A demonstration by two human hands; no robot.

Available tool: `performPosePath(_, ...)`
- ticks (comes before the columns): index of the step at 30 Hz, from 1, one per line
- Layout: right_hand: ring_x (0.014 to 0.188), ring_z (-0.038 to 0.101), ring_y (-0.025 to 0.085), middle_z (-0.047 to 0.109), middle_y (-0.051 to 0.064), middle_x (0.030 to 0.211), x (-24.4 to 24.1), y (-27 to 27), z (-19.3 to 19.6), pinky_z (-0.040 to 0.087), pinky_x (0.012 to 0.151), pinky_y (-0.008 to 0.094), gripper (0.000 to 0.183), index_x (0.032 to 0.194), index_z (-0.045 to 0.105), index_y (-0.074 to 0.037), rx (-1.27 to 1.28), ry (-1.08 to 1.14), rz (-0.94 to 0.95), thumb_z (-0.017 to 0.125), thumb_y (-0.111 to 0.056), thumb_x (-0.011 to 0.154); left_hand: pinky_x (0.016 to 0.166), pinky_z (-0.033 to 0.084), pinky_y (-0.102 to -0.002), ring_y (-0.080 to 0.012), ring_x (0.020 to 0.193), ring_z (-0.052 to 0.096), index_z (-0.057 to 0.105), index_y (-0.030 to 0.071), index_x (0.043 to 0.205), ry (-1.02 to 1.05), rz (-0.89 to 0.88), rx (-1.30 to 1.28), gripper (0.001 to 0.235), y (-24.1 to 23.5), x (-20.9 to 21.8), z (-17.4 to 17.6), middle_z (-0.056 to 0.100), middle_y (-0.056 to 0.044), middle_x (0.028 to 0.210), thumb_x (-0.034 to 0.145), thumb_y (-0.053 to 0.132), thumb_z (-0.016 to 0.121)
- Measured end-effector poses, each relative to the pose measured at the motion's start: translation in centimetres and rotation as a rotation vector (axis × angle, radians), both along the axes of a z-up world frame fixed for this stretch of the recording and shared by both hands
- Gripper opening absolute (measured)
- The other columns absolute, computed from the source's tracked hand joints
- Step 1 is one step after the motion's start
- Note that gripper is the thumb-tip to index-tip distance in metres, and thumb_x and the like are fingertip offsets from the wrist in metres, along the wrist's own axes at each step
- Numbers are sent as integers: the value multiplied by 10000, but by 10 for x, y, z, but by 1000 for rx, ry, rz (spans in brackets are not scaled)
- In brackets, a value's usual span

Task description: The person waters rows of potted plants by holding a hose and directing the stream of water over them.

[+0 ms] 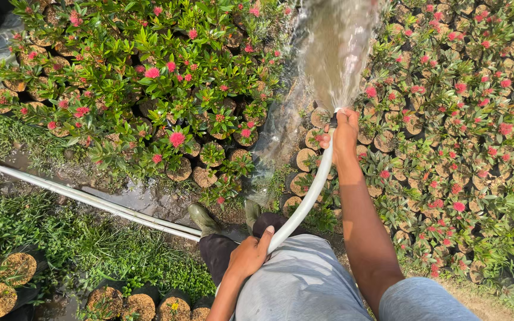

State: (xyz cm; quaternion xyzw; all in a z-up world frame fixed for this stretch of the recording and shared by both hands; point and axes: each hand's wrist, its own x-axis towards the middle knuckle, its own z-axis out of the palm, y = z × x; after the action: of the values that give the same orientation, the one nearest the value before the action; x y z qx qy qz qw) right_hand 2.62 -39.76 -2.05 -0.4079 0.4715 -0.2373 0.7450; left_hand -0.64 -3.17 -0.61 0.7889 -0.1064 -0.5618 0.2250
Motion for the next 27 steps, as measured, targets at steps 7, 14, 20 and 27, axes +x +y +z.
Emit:
performPosePath(7,499,427,141,510,72,804,-4,2,6,356,391,295,108,1184,427,-233,-16,37,-57,442,-258,1080,909,524,-396,-340,881,747,791,76,716,31,-8,6,923,-1,1,-5,759,-152,760,859,829,276)
performPosePath(14,485,445,140,506,73,803,1,3,12,360,381,290,119,1178,430,-240,-40,68,-98,462,-288,1074,891,525,-400,-339,853,739,774,79,673,33,-19,2,929,-4,1,-12,740,-155,736,866,829,262)
performPosePath(20,465,449,145,503,76,804,5,2,18,368,368,294,126,1179,427,-230,-80,54,-107,462,-299,1080,897,525,-401,-347,858,743,752,74,651,34,-2,-11,923,-4,3,-12,739,-166,736,865,825,261)
performPosePath(27,430,456,140,509,95,793,11,13,21,368,338,302,137,1177,446,-192,-176,123,-130,456,-284,1076,908,522,-406,-359,867,751,739,44,632,30,-23,1,927,2,10,-24,743,-194,742,877,803,268)
